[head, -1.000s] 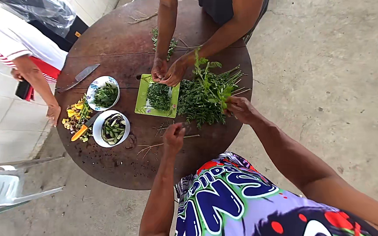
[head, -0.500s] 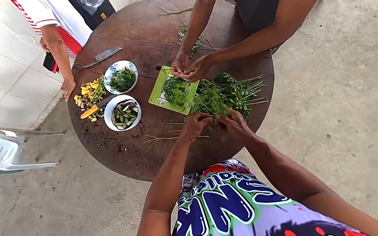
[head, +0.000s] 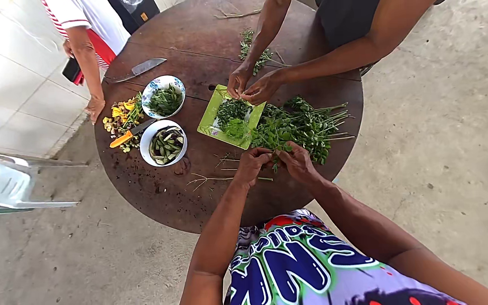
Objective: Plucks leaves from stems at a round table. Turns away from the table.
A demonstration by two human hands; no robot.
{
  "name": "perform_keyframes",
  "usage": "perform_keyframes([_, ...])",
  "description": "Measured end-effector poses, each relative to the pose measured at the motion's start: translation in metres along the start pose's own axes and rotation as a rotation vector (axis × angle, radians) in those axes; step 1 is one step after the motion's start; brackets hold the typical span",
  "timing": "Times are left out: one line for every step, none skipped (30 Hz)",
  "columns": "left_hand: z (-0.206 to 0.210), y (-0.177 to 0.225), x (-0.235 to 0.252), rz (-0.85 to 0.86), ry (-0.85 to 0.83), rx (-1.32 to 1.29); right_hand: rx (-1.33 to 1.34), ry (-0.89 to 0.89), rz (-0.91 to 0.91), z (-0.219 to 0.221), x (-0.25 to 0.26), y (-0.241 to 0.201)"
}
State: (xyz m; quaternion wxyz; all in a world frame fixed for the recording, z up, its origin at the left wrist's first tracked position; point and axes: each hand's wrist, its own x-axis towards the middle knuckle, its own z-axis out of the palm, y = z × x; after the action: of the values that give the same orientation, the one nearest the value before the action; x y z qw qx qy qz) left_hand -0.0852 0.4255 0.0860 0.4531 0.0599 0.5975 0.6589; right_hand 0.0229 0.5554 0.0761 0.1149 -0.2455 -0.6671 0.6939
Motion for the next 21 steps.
perform_keyframes([0.000,0.000,0.000,0.001,0.002,-0.010,0.010,0.007,0.012,0.001,0.000,-0.002])
perform_keyframes([0.001,0.000,0.000,0.004,0.009,-0.025,0.024,0.012,0.022,0.001,0.001,-0.003])
perform_keyframes([0.001,0.001,-0.001,0.005,0.018,-0.038,0.043,0.016,0.025,0.001,0.001,-0.004])
perform_keyframes([0.001,0.001,-0.001,0.005,0.027,-0.052,0.067,0.018,0.027,0.001,0.002,-0.004])
perform_keyframes([0.001,0.001,-0.001,0.002,0.036,-0.067,0.091,0.022,0.024,0.001,0.002,-0.004])
perform_keyframes([0.001,0.001,0.000,0.002,0.045,-0.080,0.106,0.027,0.018,-0.001,0.002,-0.005])
perform_keyframes([0.000,0.001,0.001,0.002,0.048,-0.088,0.112,0.029,0.014,-0.003,0.002,-0.006])
perform_keyframes([0.000,0.001,0.001,0.002,0.046,-0.094,0.109,0.026,0.008,-0.005,0.003,-0.007])
perform_keyframes([-0.001,0.001,0.002,0.000,0.041,-0.097,0.107,0.023,0.003,-0.006,0.003,-0.008])
perform_keyframes([-0.001,0.001,0.002,-0.003,0.038,-0.100,0.107,0.026,0.002,-0.007,0.004,-0.009])
perform_keyframes([-0.002,0.001,0.002,-0.004,0.035,-0.102,0.112,0.037,0.005,-0.009,0.005,-0.010])
perform_keyframes([-0.002,0.001,0.002,-0.005,0.032,-0.106,0.124,0.048,0.013,-0.010,0.006,-0.011])
perform_keyframes([-0.004,0.001,0.002,-0.006,0.032,-0.112,0.138,0.059,0.011,-0.013,0.008,-0.011])
perform_keyframes([-0.006,0.001,0.002,-0.008,0.034,-0.117,0.147,0.067,0.003,-0.015,0.010,-0.011])
perform_keyframes([-0.009,0.001,0.002,-0.013,0.040,-0.124,0.150,0.071,-0.007,-0.018,0.013,-0.011])
perform_keyframes([-0.012,0.001,0.002,-0.020,0.047,-0.129,0.151,0.073,-0.013,-0.021,0.014,-0.011])
perform_keyframes([-0.014,0.000,0.002,-0.032,0.058,-0.129,0.155,0.075,-0.009,-0.025,0.016,-0.011])
perform_keyframes([-0.017,0.001,0.003,-0.047,0.072,-0.120,0.167,0.079,-0.004,-0.028,0.017,-0.011])
perform_keyframes([-0.020,0.002,0.004,-0.065,0.093,-0.095,0.190,0.082,-0.001,-0.030,0.019,-0.010])
perform_keyframes([-0.023,0.004,0.007,-0.074,0.122,-0.060,0.219,0.084,0.005,-0.033,0.019,-0.009])
perform_keyframes([-0.027,0.008,0.013,-0.067,0.160,-0.019,0.246,0.084,0.010,-0.036,0.020,-0.010])
